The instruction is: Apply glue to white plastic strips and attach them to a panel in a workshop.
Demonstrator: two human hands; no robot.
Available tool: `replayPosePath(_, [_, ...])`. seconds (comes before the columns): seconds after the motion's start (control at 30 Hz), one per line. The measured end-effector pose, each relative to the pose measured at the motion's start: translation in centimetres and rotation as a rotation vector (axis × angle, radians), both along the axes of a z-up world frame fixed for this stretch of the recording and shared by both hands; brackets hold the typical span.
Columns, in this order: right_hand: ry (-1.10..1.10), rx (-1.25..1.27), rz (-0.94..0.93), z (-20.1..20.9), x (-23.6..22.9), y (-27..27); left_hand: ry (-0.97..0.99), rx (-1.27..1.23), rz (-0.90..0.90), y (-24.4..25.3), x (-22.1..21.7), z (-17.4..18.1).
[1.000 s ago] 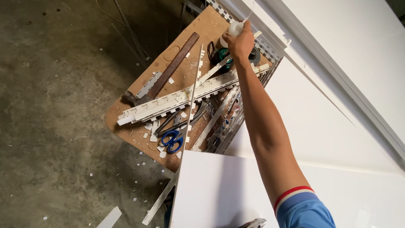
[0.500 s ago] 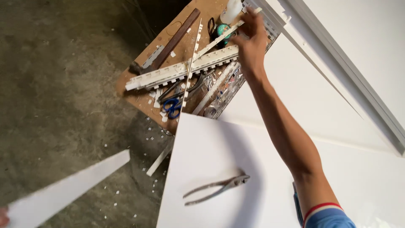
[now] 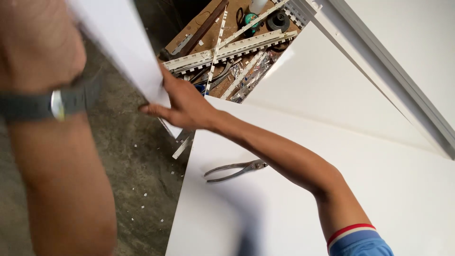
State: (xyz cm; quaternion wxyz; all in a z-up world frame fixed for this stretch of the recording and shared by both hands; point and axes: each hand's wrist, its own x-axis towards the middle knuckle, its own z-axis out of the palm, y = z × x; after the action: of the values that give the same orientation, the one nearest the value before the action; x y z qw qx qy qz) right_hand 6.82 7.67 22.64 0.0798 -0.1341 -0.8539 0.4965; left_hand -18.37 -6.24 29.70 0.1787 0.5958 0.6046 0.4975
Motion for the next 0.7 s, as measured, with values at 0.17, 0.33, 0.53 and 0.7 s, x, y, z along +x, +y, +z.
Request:
replayPosePath(0.17, [0.273,-0.352,0.015,-0.6,-0.3,1.2,0.018,-0.018,-0.053,10.1,8.4,-0.9])
replayPosePath(0.33, [0.274,-0.215,-0.1,-3.0,-0.2,4.3,-0.195,0.007,-0.039,6.1,11.0,-7.5])
replayPosePath(0.53, [0.378,-0.008,-0.214,-0.2,1.4,6.8,-0.331,-0.439,0.09,4.5,14.2,-19.8])
replayPosePath(0.7, [0.342,0.296,-0.145,-4.3,1.5,7.8,-0.265,-0.138,0.05,7.7,16.9,-23.7])
